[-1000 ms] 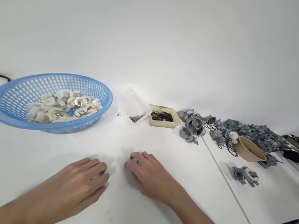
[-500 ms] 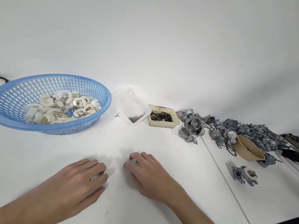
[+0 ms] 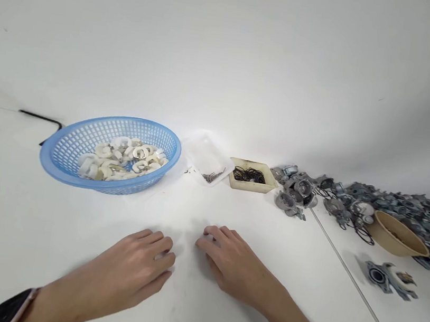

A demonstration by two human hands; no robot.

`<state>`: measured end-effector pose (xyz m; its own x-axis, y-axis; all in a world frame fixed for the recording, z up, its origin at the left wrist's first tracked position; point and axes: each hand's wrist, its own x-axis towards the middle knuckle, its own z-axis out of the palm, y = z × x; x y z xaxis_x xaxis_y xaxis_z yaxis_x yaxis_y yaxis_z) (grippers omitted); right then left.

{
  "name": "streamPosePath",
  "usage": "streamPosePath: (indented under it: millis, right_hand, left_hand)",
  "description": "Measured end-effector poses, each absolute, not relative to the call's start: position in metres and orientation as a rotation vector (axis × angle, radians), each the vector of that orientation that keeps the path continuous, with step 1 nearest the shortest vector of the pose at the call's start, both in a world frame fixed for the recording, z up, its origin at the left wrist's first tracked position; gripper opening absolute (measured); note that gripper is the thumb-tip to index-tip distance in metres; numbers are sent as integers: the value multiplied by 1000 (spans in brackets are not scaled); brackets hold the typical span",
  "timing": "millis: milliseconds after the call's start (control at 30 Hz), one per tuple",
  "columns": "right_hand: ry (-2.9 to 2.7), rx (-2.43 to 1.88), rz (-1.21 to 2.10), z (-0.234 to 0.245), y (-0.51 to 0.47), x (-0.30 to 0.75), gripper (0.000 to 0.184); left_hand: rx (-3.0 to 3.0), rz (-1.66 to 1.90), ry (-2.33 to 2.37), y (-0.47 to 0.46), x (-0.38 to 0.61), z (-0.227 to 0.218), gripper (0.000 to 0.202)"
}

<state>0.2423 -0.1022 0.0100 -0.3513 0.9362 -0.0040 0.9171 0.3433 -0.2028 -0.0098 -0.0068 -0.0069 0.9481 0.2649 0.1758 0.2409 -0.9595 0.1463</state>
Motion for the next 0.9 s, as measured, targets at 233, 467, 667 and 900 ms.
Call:
streamPosePath:
  millis: [233, 467, 667, 900]
  right_hand:
    - [-2450, -1698, 263, 6, -103, 243, 34]
    - [-2432, -1646, 200, -4, -103, 245, 34]
    - [-2448, -1587, 142, -17, -101, 252, 39]
    - [-2465, -1464, -62, -54, -92, 276, 39]
  left_hand:
    - [2981, 342, 400, -10, -8, 2, 10]
    - [3056, 342, 376, -10, -7, 3, 12]
    - [2963, 211, 483, -9, -10, 15, 11]
    - [2624, 19, 1104, 29, -93, 57, 29]
